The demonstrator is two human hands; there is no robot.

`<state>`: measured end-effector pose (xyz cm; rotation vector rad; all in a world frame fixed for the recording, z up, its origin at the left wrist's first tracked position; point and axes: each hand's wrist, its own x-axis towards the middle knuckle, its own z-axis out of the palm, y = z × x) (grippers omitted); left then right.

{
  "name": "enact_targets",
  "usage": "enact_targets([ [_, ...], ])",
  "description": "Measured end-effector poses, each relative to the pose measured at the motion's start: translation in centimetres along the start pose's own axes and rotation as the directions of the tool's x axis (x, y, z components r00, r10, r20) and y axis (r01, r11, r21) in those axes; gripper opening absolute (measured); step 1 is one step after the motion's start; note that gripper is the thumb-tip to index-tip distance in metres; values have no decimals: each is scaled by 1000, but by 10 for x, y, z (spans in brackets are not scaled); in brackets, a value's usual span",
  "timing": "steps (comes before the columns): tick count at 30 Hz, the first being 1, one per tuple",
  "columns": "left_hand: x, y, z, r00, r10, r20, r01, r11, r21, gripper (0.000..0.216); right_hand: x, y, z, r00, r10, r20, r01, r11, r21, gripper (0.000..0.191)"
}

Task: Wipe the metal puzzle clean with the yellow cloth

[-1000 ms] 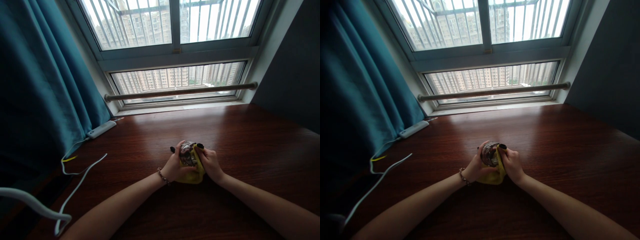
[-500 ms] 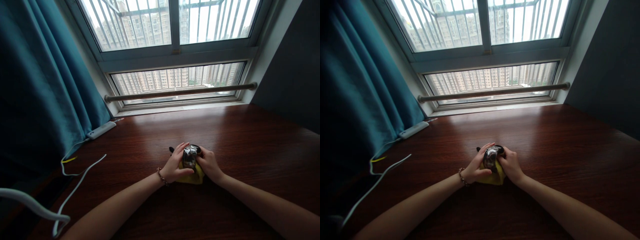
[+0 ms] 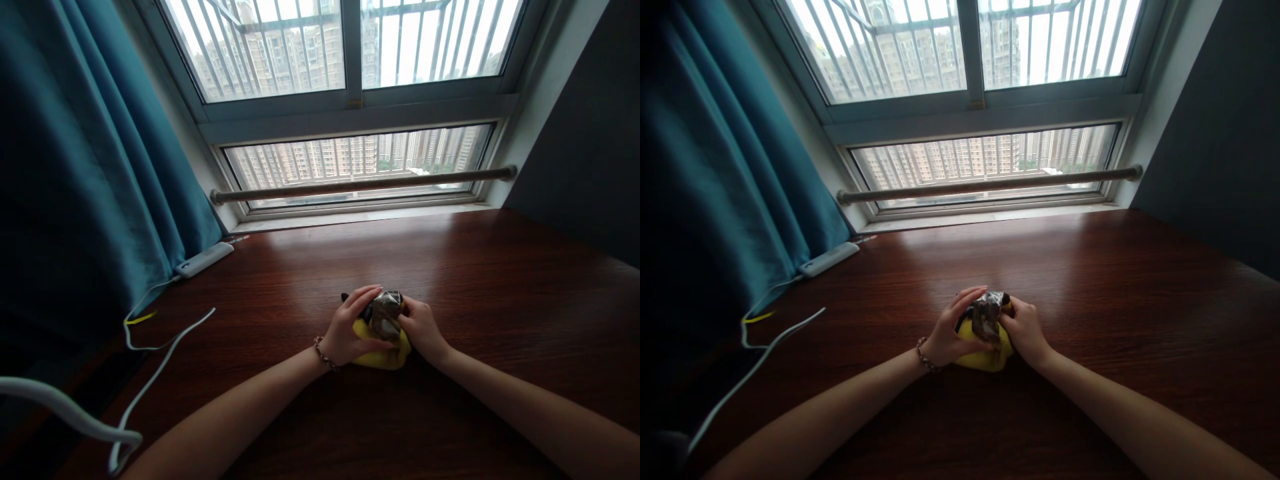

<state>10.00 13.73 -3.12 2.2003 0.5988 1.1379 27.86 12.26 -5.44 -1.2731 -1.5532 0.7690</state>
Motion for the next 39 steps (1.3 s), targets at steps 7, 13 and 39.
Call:
enact_targets([
  [7,0,-6,-7,997,-53,52,53,999,-6,72,-4,-7,2,998,-55,12,54,998,21,17],
  [13,-1,-13,1,993,-50,110,47,998,28,76,-1,-5,0,999,-44,-16,45,999,23,7],
  [39,-1,-14,0,988,-32,154,22,998,67,85,-3,-4,0,991,-133,30,134,991,-23,11],
])
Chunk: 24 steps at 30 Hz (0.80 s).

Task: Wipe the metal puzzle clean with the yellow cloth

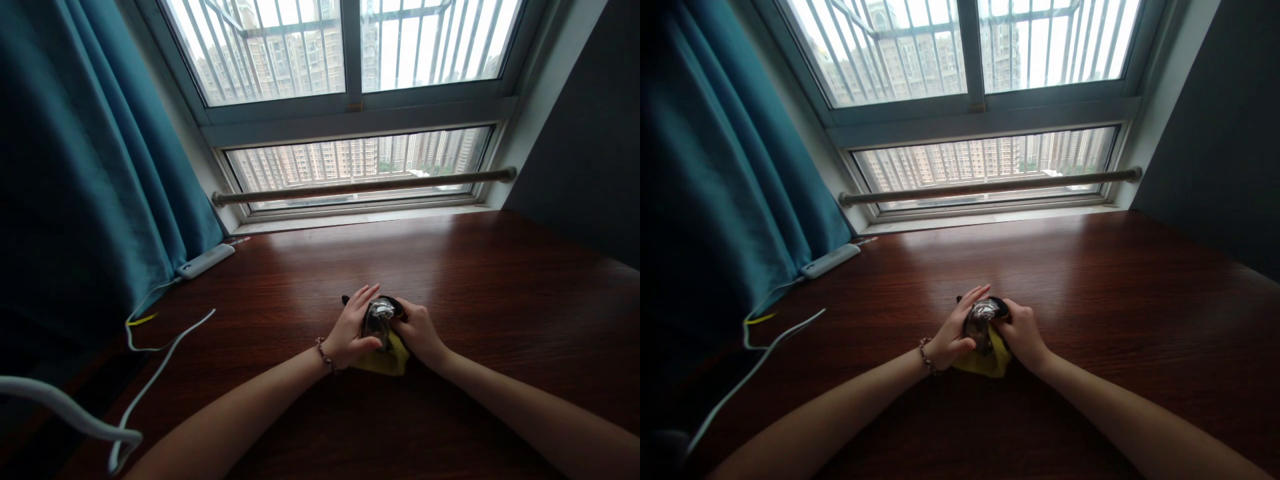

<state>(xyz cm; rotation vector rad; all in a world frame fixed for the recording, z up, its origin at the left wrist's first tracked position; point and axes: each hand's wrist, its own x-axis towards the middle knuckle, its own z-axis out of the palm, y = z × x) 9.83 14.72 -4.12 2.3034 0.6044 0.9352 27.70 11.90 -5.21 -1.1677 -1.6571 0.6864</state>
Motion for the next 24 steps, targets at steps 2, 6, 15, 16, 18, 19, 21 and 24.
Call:
enact_targets([
  [2,1,1,3,1000,2,22,-2,1000,14,100,1,1,1,1000,22,-21,-21,999,38,11],
  [6,0,2,9,999,-44,-20,44,999,22,107,2,2,3,993,111,-37,-108,991,82,22],
  [15,-6,6,6,989,-45,-142,44,999,-11,92,2,4,0,997,79,-6,-79,996,46,26],
  [16,-6,7,4,990,-46,-137,45,999,-9,93,2,3,0,998,63,0,-63,997,41,21],
  [18,-4,9,0,990,-47,-130,48,999,-1,94,0,1,0,999,47,-4,-47,999,27,15],
  [19,-3,9,-2,991,-46,-128,47,999,6,92,0,1,0,999,43,-8,-43,999,18,14],
  [21,-1,7,-5,992,-42,-118,44,999,16,81,-1,-1,0,999,32,-10,-32,999,1,11],
  [24,0,4,-5,996,-39,-76,39,999,9,68,-2,-2,0,1000,17,7,-17,1000,-8,13],
])
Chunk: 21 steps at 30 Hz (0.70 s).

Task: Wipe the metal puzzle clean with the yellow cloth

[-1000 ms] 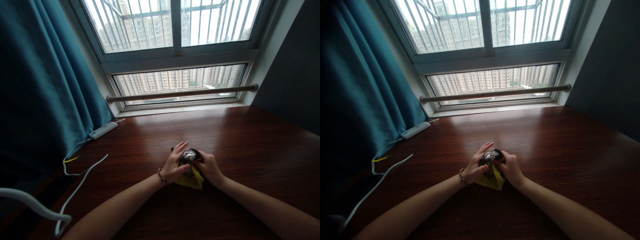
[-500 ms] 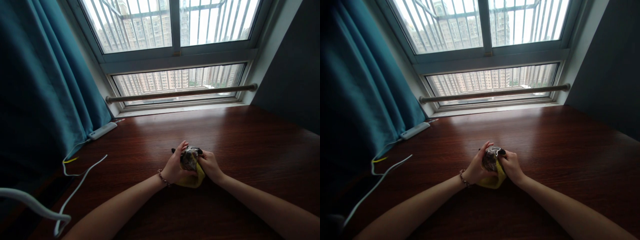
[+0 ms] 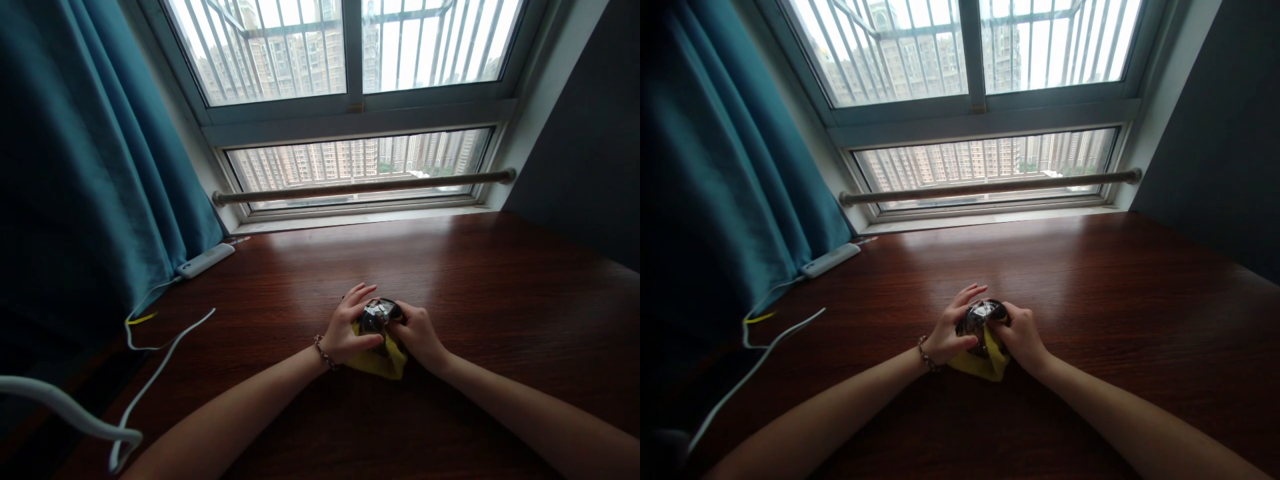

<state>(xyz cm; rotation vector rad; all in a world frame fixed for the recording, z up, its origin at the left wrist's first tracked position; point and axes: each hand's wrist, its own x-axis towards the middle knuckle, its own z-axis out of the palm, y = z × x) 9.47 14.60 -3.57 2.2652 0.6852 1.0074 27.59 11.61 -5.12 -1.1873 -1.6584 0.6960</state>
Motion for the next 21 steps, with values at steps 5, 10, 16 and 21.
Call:
enact_targets([
  [5,0,-4,6,999,14,52,-11,999,-44,77,1,1,2,997,69,-30,-68,997,28,14],
  [10,-2,-2,12,998,0,63,4,999,-50,110,3,5,3,995,72,-73,-71,997,23,11],
  [16,-5,4,11,999,-17,-48,14,998,-63,90,5,7,1,993,96,-62,-92,993,76,24],
  [21,-1,3,5,998,-2,-60,-2,998,-63,90,3,5,1,995,81,-52,-77,994,74,20],
])
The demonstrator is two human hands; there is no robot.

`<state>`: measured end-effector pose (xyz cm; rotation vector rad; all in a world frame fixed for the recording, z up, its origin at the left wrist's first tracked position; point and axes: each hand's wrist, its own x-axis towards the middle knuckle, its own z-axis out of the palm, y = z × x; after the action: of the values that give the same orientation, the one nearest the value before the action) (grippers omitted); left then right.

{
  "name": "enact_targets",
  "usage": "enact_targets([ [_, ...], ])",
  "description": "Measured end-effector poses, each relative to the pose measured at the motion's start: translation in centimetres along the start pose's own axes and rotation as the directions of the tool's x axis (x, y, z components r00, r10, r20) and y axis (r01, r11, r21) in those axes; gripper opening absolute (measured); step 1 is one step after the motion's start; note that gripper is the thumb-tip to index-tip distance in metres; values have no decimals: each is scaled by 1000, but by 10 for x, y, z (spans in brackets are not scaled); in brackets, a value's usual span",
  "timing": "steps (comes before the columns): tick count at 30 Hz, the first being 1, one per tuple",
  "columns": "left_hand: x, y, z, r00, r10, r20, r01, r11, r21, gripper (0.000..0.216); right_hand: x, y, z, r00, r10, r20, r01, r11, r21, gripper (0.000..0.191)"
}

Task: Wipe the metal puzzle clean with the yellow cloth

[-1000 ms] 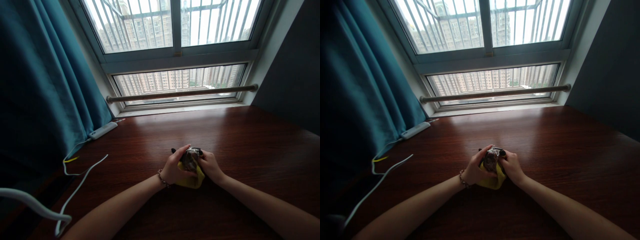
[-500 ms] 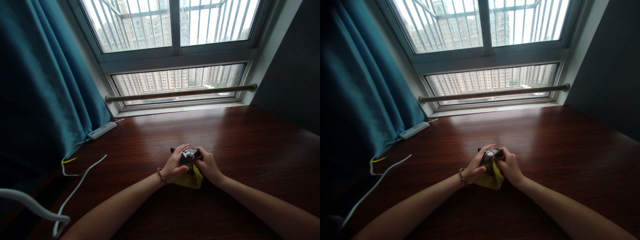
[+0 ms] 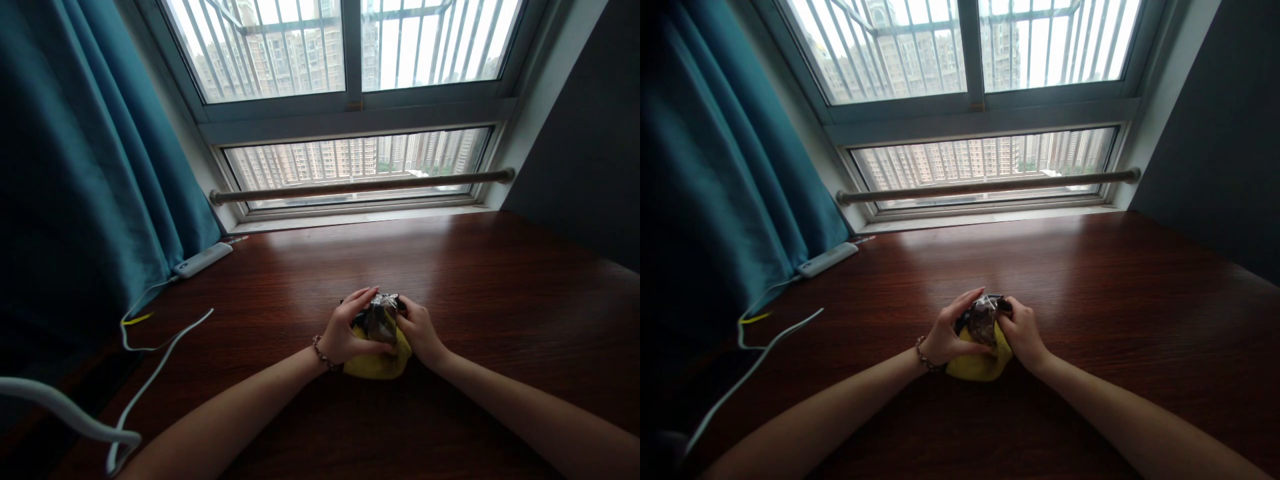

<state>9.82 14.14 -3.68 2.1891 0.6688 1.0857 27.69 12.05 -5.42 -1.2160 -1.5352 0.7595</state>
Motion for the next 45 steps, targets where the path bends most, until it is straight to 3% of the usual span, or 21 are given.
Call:
enact_targets([
  [5,4,-3,-6,999,-20,31,20,1000,12,53,-4,-6,1,999,-44,31,47,995,-83,16],
  [7,4,-5,-7,998,-33,45,32,999,7,50,-5,-8,1,997,-61,44,65,992,-108,16],
  [14,2,-6,-1,997,-36,61,37,999,-14,63,-5,-4,2,997,-57,44,63,988,-139,19],
  [19,-2,-4,5,999,-15,51,17,999,-42,102,-3,-1,3,999,-51,8,52,992,-115,23],
  [22,-4,1,7,998,-52,20,53,998,-15,104,-2,-2,2,999,-41,3,41,995,-90,25],
  [26,-4,2,8,990,-137,-43,135,990,-50,89,0,-2,2,1000,5,0,-5,1000,-11,40],
  [30,-4,-7,8,977,-193,-90,174,968,-180,84,6,7,-1,978,206,-36,-193,954,231,51],
  [32,-3,-11,7,972,-208,-108,175,951,-256,77,9,12,-4,957,274,-98,-224,908,353,49],
  [34,-3,-13,6,967,-226,-115,180,932,-315,71,11,12,-7,933,273,-233,-168,906,388,45],
  [36,-3,-12,4,965,-244,-95,197,917,-346,68,9,8,-8,928,197,-316,-76,931,356,39],
  [39,-3,-8,2,964,-266,-24,242,908,-343,64,2,-6,-7,975,-62,-214,109,970,217,31],
  [42,-1,-4,2,954,-298,40,296,905,-305,58,-6,-17,-2,922,-342,-181,334,939,-77,41],
  [45,2,-2,4,940,-332,84,342,897,-280,57,-9,-22,-2,876,-474,-87,454,873,-180,27],
])
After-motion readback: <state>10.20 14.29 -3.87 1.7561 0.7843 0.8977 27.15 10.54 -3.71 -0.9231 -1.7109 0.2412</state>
